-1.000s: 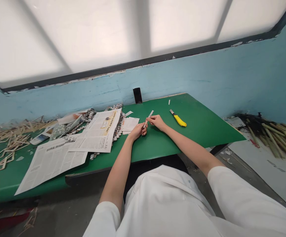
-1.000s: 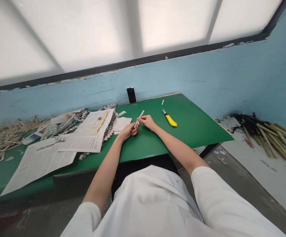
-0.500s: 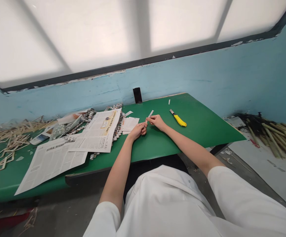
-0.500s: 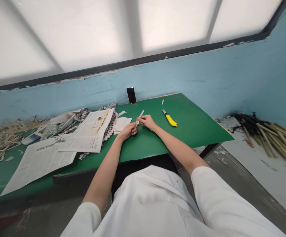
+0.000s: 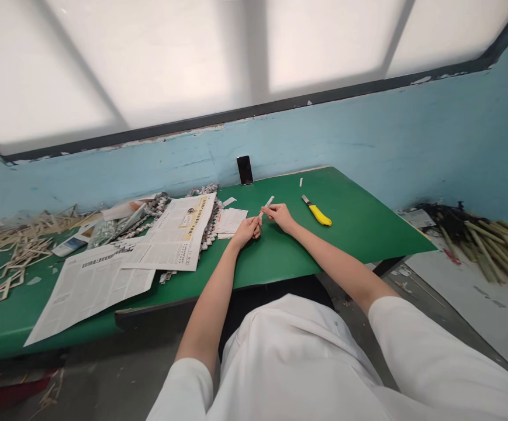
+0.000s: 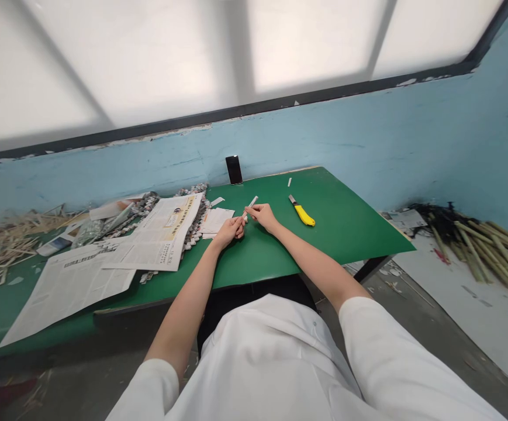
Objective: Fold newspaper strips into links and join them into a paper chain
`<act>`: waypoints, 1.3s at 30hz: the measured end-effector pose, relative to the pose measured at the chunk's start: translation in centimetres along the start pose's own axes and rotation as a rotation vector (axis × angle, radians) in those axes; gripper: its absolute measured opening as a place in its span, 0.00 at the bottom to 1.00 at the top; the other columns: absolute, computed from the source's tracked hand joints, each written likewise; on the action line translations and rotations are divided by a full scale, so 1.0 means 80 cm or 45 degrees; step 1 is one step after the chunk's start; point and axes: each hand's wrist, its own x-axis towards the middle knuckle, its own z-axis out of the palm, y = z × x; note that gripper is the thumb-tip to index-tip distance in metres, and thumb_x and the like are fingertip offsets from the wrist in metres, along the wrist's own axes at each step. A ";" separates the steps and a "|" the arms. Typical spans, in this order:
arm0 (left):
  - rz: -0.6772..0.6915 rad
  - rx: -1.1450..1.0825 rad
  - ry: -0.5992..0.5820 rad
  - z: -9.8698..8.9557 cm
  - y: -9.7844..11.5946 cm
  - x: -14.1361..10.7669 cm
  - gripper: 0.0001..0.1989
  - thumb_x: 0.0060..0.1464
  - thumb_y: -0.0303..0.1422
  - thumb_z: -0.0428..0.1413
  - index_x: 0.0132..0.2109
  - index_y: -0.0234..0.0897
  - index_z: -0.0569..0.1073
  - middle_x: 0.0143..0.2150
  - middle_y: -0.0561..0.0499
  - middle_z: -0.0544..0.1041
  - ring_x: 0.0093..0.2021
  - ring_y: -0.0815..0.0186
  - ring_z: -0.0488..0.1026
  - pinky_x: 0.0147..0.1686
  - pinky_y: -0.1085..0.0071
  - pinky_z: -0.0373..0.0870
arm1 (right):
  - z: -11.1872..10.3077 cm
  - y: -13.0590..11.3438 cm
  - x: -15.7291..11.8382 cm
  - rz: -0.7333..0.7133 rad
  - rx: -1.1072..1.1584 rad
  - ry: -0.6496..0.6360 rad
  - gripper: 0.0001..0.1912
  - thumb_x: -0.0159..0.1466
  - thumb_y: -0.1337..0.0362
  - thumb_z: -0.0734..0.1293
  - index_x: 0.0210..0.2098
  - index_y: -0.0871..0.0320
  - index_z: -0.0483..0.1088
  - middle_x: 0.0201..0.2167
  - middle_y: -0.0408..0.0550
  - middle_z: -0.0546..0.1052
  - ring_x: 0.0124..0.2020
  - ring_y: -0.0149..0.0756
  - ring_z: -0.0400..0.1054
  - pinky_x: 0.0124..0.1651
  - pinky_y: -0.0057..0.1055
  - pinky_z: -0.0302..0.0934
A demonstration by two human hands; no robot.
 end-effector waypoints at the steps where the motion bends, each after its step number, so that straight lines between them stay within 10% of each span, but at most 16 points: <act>1: 0.010 0.015 -0.001 0.001 0.000 0.000 0.22 0.63 0.52 0.56 0.36 0.37 0.66 0.16 0.62 0.59 0.15 0.72 0.59 0.18 0.75 0.52 | -0.001 0.002 0.002 -0.003 0.025 0.024 0.26 0.55 0.41 0.75 0.28 0.61 0.79 0.17 0.39 0.61 0.21 0.28 0.50 0.25 0.31 0.45; 23: -0.055 0.070 -0.010 0.004 0.005 -0.003 0.21 0.66 0.50 0.52 0.34 0.38 0.64 0.16 0.61 0.59 0.16 0.72 0.60 0.20 0.75 0.54 | -0.068 0.008 0.032 0.023 0.325 0.689 0.23 0.55 0.44 0.77 0.30 0.58 0.72 0.16 0.35 0.58 0.17 0.25 0.48 0.19 0.29 0.48; 34: -0.046 0.092 0.091 0.000 -0.005 0.003 0.20 0.67 0.50 0.52 0.35 0.38 0.64 0.15 0.61 0.59 0.15 0.71 0.61 0.18 0.75 0.53 | -0.002 0.008 0.002 0.100 -0.155 -0.281 0.28 0.53 0.40 0.76 0.29 0.62 0.79 0.18 0.41 0.70 0.20 0.27 0.56 0.25 0.29 0.51; 39: -0.021 0.218 0.061 0.000 -0.008 0.003 0.20 0.67 0.50 0.51 0.35 0.38 0.65 0.15 0.59 0.62 0.15 0.71 0.62 0.19 0.75 0.56 | 0.000 0.001 -0.005 0.087 -0.161 -0.226 0.25 0.53 0.44 0.77 0.28 0.63 0.79 0.19 0.43 0.72 0.21 0.27 0.57 0.25 0.29 0.51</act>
